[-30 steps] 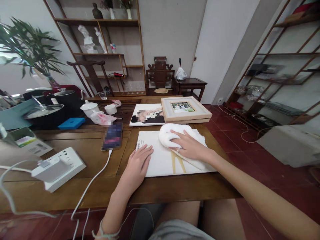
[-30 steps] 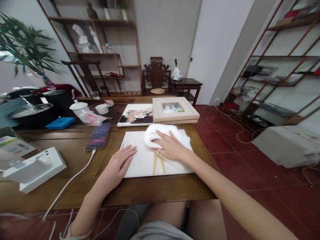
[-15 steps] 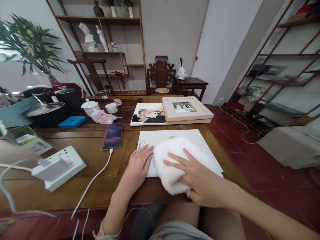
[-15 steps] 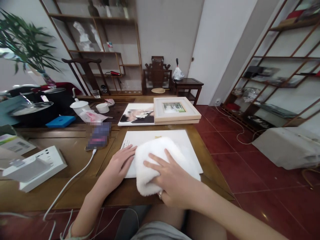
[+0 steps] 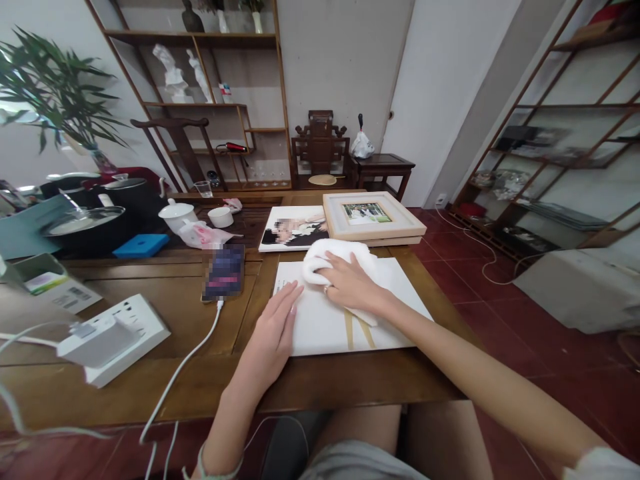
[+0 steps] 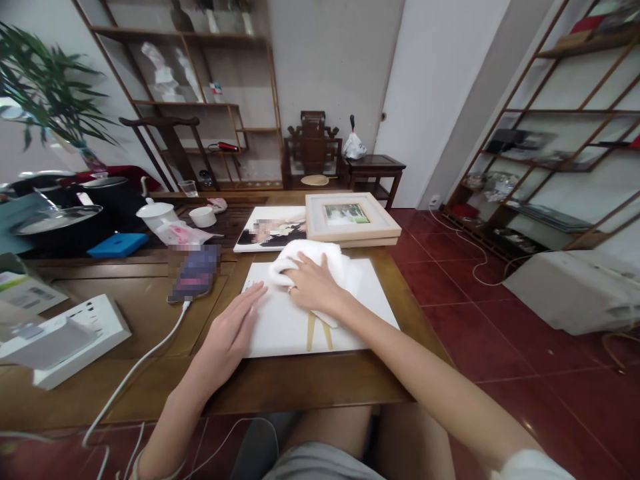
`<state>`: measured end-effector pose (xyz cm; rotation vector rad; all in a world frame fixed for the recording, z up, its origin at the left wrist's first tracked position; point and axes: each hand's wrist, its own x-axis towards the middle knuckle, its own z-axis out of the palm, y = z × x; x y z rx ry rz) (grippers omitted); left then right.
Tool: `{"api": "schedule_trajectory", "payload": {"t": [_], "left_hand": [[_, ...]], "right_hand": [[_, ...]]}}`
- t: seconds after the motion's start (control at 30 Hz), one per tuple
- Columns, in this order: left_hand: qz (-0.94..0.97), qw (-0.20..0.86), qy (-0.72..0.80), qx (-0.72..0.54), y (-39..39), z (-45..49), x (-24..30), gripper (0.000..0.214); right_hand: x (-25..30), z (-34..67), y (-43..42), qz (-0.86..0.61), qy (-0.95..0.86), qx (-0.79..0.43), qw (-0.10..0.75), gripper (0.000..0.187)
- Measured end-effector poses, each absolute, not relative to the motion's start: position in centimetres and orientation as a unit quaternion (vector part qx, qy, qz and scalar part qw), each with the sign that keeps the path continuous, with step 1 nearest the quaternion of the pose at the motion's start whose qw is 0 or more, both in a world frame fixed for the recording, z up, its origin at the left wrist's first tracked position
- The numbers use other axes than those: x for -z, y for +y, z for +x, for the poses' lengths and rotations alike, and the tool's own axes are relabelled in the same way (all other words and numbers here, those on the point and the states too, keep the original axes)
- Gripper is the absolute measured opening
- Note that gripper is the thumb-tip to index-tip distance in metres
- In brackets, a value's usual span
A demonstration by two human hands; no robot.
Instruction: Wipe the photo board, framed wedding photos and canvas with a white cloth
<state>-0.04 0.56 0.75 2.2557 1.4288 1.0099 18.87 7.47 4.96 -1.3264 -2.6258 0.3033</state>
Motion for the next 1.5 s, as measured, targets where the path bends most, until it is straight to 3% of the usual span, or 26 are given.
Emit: {"api": "schedule_trajectory", "payload": {"t": [0.27,0.47,0.63,0.9,1.1,1.27,1.5], "left_hand": [[0.689,0.167,0.521,-0.475,0.2,-0.5,-1.3,0.048],[0.674,0.194,0.529,-0.478,0.4,-0.5,-1.3,0.042],[0.757,0.146,0.504,-0.390,0.8,-0.2,-0.9,0.035],[0.787,0.118,0.517,-0.315,1.0,-0.5,-0.2,0.036],[0.801,0.113,0.509,-0.296,1.1,-0.5,-0.4,0.033],[0.804,0.108,0.503,-0.299,0.9,-0.7,-0.5,0.033],[0.803,0.111,0.503,-0.300,1.0,-0.7,-0.4,0.033]], "right_hand": [[-5.4,15.5,3.0,-0.291,-0.947,-0.107,0.088,0.039],[-6.7,19.0,-3.2,-0.240,-0.948,-0.200,0.064,0.045],[-7.2,21.4,-3.4,-0.265,-0.933,-0.235,0.061,0.046],[-5.7,21.4,2.4,-0.416,-0.876,-0.193,0.151,0.034],[-8.0,18.3,8.5,-0.428,-0.857,-0.258,0.128,0.050],[-8.0,16.2,10.9,-0.414,-0.867,-0.253,0.112,0.052],[-7.0,23.5,10.2,-0.515,-0.817,-0.221,0.136,0.064]]}}
